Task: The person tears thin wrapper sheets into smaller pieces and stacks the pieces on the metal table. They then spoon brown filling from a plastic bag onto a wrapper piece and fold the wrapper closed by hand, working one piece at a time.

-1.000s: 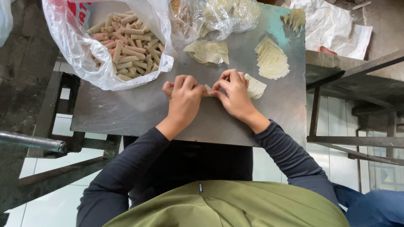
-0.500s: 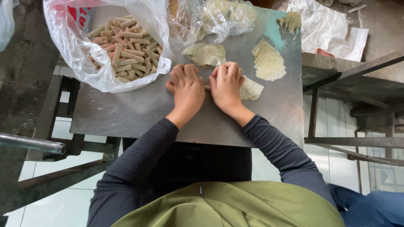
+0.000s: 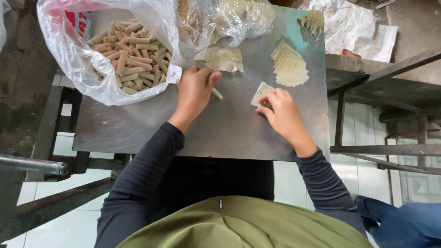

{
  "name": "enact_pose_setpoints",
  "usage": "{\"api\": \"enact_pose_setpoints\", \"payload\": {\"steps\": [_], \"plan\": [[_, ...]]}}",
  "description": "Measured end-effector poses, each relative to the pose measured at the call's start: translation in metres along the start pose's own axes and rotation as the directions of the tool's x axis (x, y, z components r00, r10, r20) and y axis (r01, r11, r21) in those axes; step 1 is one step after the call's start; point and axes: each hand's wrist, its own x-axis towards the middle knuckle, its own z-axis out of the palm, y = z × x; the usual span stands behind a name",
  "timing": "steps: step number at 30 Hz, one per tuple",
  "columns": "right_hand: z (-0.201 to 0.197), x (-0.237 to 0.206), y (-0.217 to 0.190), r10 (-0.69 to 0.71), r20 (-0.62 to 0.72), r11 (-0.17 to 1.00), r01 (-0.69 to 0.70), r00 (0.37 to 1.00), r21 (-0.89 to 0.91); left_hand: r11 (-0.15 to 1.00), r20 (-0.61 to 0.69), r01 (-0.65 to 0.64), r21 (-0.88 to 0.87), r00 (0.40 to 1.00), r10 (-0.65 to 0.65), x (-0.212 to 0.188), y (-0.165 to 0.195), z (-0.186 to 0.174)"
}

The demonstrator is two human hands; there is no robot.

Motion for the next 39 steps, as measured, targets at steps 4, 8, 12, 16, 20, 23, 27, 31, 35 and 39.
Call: {"api": "enact_pose_setpoints", "payload": {"steps": [4, 8, 12, 16, 20, 23, 27, 31, 35, 39], "plan": [[0.011, -0.003, -0.004, -0.02, -0.058, 0.987, 0.011, 0.998, -0.158, 0.994, 0.036, 0.035, -0.104, 0.999, -0.032, 0.006, 0.0, -0.006], [0.009, 0.003, -0.004, -0.01, -0.04, 0.996, 0.007, 0.999, -0.088, 0.971, 0.148, 0.192, -0.145, 0.974, -0.17, 0.007, 0.001, -0.02], [0.007, 0.002, -0.006, -0.041, -0.018, 0.991, 0.038, 0.999, -0.128, 0.927, 0.269, 0.344, -0.149, 0.916, -0.297, 0.004, 0.004, -0.031], [0.014, 0.007, -0.014, -0.015, -0.052, 0.98, 0.005, 0.999, -0.197, 0.976, 0.247, 0.14, -0.167, 0.964, -0.097, -0.003, 0.015, -0.042], [0.018, 0.024, -0.027, -0.01, -0.138, 1.0, 0.01, 0.99, -0.004, 0.974, 0.079, -0.21, -0.079, 0.973, 0.217, -0.016, 0.051, -0.059], [0.031, 0.038, -0.047, -0.154, -0.12, 0.985, 0.162, 0.981, 0.058, 0.966, -0.011, -0.256, 0.047, 0.967, 0.256, -0.026, 0.08, -0.085], [0.047, 0.068, -0.071, -0.209, -0.016, 0.964, 0.209, 0.978, 0.166, 0.905, -0.302, -0.314, 0.287, 0.867, 0.397, -0.008, 0.081, -0.142], [0.048, 0.136, -0.067, -0.244, -0.196, 0.953, 0.273, 0.95, 0.133, 0.852, -0.285, -0.152, 0.502, 0.9, 0.329, 0.025, 0.054, -0.173], [0.061, 0.188, -0.058, -0.246, -0.074, 0.969, 0.247, 0.966, -0.005, 0.845, -0.274, -0.133, 0.518, 0.91, 0.311, 0.023, 0.038, -0.17], [0.074, 0.202, -0.047, -0.251, 0.031, 0.967, 0.252, 0.967, -0.039, 0.841, -0.3, -0.112, 0.53, 0.902, 0.31, 0.013, 0.033, -0.167]]}}
